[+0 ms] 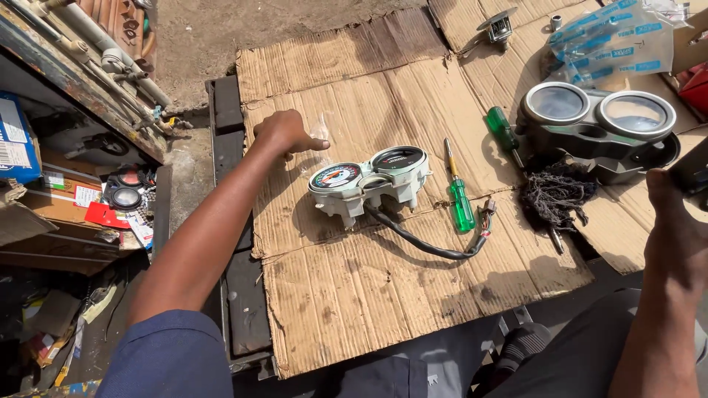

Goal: Repairing and cleaning a motorcycle speedometer console.

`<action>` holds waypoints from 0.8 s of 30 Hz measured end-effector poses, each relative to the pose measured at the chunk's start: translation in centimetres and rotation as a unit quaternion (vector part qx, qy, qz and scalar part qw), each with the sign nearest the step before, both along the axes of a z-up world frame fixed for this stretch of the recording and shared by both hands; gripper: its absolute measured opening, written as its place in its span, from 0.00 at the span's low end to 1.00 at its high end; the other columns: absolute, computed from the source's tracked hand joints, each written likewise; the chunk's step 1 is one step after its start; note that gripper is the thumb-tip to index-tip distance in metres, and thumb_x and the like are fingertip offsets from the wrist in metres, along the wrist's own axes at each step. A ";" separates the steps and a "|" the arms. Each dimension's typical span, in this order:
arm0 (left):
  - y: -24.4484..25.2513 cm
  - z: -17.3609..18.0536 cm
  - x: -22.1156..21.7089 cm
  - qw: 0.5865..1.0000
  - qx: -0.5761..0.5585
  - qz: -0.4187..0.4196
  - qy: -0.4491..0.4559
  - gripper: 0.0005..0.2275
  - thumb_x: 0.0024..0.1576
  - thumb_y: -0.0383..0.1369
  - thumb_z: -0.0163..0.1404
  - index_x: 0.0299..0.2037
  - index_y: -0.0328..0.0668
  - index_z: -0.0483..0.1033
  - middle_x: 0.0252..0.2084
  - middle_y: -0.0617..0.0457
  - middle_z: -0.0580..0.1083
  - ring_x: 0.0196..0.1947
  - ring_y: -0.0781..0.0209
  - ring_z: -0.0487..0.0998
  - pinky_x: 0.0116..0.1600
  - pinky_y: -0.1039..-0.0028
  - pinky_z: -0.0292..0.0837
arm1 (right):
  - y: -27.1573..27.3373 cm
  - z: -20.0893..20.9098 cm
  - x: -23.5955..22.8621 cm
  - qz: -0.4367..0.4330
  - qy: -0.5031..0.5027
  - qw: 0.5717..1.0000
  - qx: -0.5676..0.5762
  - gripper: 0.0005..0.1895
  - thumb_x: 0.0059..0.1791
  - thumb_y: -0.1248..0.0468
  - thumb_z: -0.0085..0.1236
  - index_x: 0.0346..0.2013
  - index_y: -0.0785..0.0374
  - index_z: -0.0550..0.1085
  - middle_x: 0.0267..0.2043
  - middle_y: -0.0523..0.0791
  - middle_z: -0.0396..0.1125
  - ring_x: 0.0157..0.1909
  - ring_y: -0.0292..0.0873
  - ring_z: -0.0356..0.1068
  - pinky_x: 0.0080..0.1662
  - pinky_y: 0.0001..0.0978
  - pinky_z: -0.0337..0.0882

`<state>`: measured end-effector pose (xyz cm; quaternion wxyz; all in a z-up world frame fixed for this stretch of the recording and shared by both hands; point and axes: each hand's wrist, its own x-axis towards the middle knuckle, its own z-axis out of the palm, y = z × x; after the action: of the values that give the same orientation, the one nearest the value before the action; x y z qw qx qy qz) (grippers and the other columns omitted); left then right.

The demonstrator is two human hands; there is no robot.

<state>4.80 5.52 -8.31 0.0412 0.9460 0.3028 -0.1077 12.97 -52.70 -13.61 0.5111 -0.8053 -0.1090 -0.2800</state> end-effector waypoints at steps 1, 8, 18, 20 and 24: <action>0.5 -0.5 -0.7 0.999 -0.036 0.000 0.021 0.29 0.47 0.58 0.66 0.31 0.33 0.81 0.28 0.46 0.80 0.29 0.52 0.81 0.42 0.59 0.63 | 0.5 -0.4 -0.1 -0.031 -0.024 0.998 -0.057 0.13 0.55 0.59 0.65 0.49 0.64 0.77 0.49 0.46 0.73 0.50 0.43 0.73 0.56 0.36 0.72; 2.5 -3.2 5.3 0.911 -0.314 0.004 -0.266 0.22 0.47 0.44 0.64 0.33 0.25 0.78 0.29 0.43 0.80 0.27 0.54 0.84 0.30 0.60 0.83 | 4.1 1.2 -1.7 0.021 -0.135 0.985 -0.106 0.30 0.49 0.56 0.71 0.59 0.67 0.70 0.58 0.48 0.65 0.60 0.46 0.68 0.62 0.35 0.68; -9.2 7.3 14.1 0.967 -0.122 -0.203 -0.094 0.25 0.60 0.41 0.57 0.61 0.31 0.69 0.58 0.34 0.74 0.54 0.45 0.78 0.54 0.54 0.76 | 6.4 3.7 -2.1 -0.100 -0.086 0.983 -0.126 0.71 0.39 0.47 0.86 0.77 0.73 0.45 0.72 0.56 0.47 0.77 0.56 0.49 0.78 0.46 0.58; -11.9 8.6 14.3 0.918 -0.182 -0.266 -0.229 0.33 0.61 0.47 0.59 0.69 0.36 0.60 0.65 0.34 0.68 0.61 0.46 0.72 0.61 0.53 0.72 | 6.8 4.5 -2.3 -0.110 -0.077 0.981 -0.137 0.70 0.40 0.46 0.86 0.76 0.74 0.45 0.72 0.57 0.47 0.77 0.58 0.47 0.79 0.47 0.57; -19.0 10.8 10.8 0.726 -0.456 -0.435 -0.276 0.51 0.49 0.49 0.65 0.78 0.48 0.43 0.76 0.38 0.58 0.73 0.43 0.66 0.71 0.56 0.70 | 7.3 5.4 -2.8 -0.058 -0.098 0.979 -0.168 0.76 0.34 0.46 0.86 0.77 0.72 0.42 0.75 0.56 0.48 0.78 0.58 0.48 0.78 0.50 0.53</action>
<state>15.58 -13.45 2.49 0.4977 0.8293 -0.2527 0.0269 10.22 -45.38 -8.20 0.3384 -0.8532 -0.1573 -0.3645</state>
